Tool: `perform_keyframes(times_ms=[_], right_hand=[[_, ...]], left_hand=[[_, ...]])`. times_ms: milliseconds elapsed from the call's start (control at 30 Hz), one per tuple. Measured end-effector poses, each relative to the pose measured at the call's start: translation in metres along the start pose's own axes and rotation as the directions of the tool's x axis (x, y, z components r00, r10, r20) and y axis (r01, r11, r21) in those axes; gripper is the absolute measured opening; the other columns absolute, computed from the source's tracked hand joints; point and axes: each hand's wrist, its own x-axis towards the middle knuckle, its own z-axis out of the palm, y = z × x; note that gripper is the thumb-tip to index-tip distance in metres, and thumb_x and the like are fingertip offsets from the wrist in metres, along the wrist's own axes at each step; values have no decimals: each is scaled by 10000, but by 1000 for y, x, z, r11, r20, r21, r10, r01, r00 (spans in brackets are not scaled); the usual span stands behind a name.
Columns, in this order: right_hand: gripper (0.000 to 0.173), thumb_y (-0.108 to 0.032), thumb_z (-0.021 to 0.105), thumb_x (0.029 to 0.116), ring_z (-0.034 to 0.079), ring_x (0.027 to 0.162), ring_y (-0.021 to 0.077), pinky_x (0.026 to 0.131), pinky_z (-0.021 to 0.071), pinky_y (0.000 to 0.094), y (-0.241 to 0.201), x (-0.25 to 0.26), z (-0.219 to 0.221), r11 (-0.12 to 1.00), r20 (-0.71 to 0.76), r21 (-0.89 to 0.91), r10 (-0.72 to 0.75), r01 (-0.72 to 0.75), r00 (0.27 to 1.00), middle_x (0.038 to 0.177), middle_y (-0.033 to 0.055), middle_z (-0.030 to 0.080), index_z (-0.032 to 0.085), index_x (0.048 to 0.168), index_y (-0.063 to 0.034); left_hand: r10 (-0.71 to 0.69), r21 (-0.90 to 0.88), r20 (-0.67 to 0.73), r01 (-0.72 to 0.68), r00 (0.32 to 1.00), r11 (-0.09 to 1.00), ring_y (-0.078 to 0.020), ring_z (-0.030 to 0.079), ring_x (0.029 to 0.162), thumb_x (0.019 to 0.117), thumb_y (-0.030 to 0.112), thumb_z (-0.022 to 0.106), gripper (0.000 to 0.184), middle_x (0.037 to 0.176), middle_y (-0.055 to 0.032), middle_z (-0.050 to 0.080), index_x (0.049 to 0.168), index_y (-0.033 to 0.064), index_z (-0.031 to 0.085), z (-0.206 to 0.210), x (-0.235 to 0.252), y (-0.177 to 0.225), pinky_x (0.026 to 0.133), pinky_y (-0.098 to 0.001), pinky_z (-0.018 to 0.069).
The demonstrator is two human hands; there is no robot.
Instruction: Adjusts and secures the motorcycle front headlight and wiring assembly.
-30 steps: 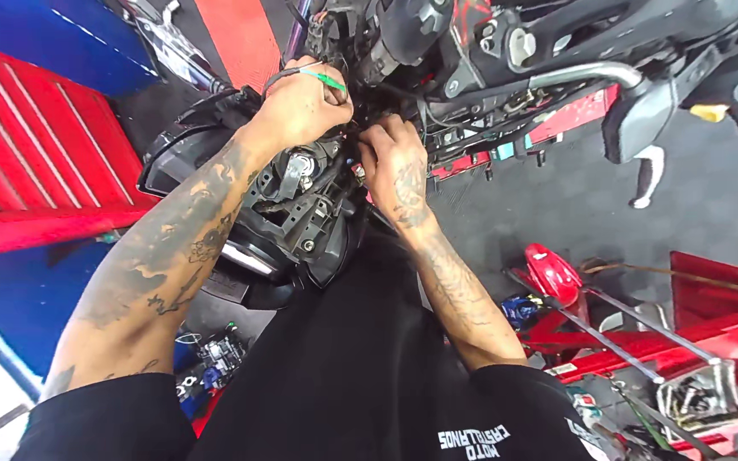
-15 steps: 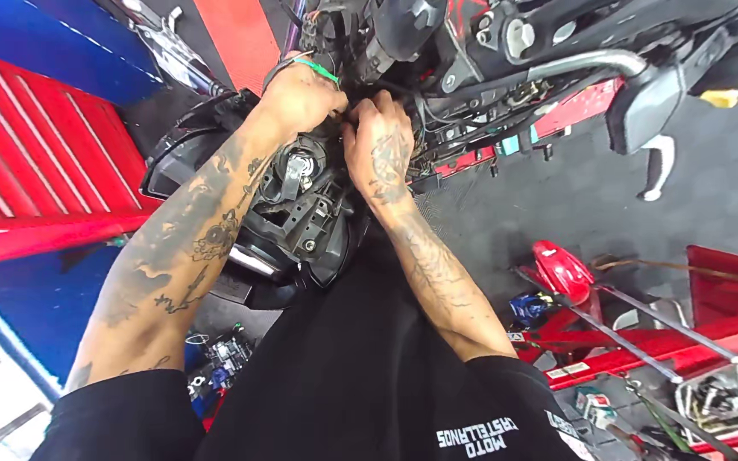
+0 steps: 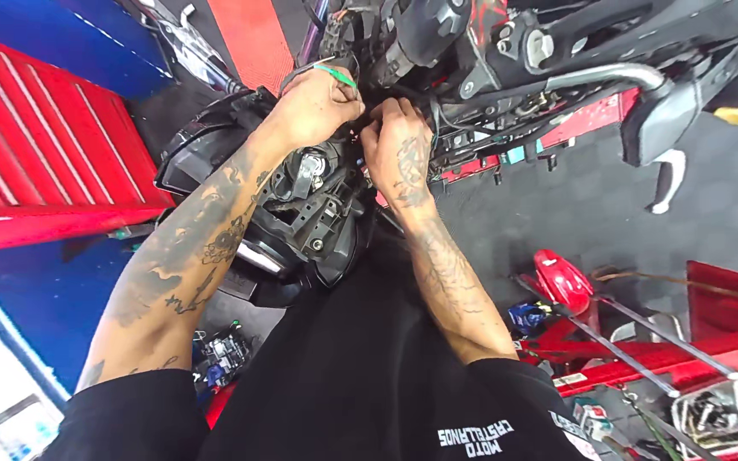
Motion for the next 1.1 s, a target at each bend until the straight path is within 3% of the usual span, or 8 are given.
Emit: perform_keyframes(times_ms=[133, 233, 333, 433, 500, 667, 800, 1100], right_hand=[[503, -397, 746, 881, 653, 1158, 321, 978, 528, 467, -1, 0, -7, 996, 73, 84, -14, 7, 997, 1181, 144, 701, 657, 1238, -53], [515, -387, 810, 831, 644, 1159, 332, 985, 519, 474, 0, 5, 0, 998, 66, 68, -20, 16, 998, 1192, 147, 689, 670, 1196, -53], [281, -315, 732, 910, 679, 1080, 296, 923, 537, 477, 5, 8, 0, 995, 51, 96, -7, 2, 999, 1084, 107, 722, 731, 1078, -90], [200, -245, 648, 957, 698, 1050, 273, 906, 547, 472, 10, 7, -3, 993, 45, 114, -27, 21, 999, 1048, 89, 738, 752, 1062, -111], [207, -208, 618, 959, 707, 1048, 259, 905, 549, 470, 11, 6, -8, 991, 40, 128, -31, 26, 999, 1056, 82, 749, 750, 1090, -117], [320, -78, 544, 907, 736, 954, 255, 785, 576, 466, 12, -2, -5, 989, -66, 130, -64, 73, 996, 1017, 77, 762, 739, 1150, -150], [385, -29, 514, 909, 703, 1018, 254, 847, 566, 448, 14, -2, -11, 977, 15, 203, -74, 70, 997, 1105, 101, 723, 756, 1165, -185], [199, -183, 557, 908, 686, 936, 248, 800, 546, 445, 6, 3, -34, 985, 127, 86, -159, 149, 979, 1017, 113, 694, 714, 891, -61]], left_hand=[[-159, -143, -14, 156, 987, 977, -37, 575, 650, 1024, 291, 612, 218, 885, 15, 690, 1088, 107, 708, 6, 3, 8, 622, -250, 493], [-220, -216, 14, 218, 975, 952, -40, 561, 616, 1030, 288, 609, 218, 885, 9, 681, 1105, 107, 705, 5, 3, 10, 583, -233, 485], [-172, -209, -33, 162, 984, 964, -28, 554, 622, 1006, 283, 643, 175, 862, 36, 684, 1074, 136, 708, 6, 1, 8, 587, -230, 466], [-66, -22, -141, 64, 988, 998, -50, 683, 878, 953, 356, 686, 254, 966, 34, 735, 1101, 153, 724, 7, 2, 4, 860, -318, 554], [-54, 22, -144, 58, 988, 998, -81, 680, 987, 955, 388, 680, 290, 1042, 14, 734, 1127, 159, 727, 6, 1, 4, 953, -362, 526], [-12, -9, -37, 12, 999, 1000, -61, 694, 855, 1006, 331, 635, 272, 1021, 9, 733, 1192, 136, 672, 1, 1, -1, 820, -309, 576], [21, -19, 53, -20, 998, 1000, -53, 687, 853, 1004, 246, 631, 271, 1043, -4, 737, 1238, 113, 667, -1, 1, -3, 804, -279, 570], [34, 84, 76, -41, 997, 996, -157, 705, 928, 949, 191, 682, 244, 1022, -61, 743, 1170, 89, 702, 0, 7, -3, 901, -414, 554]])
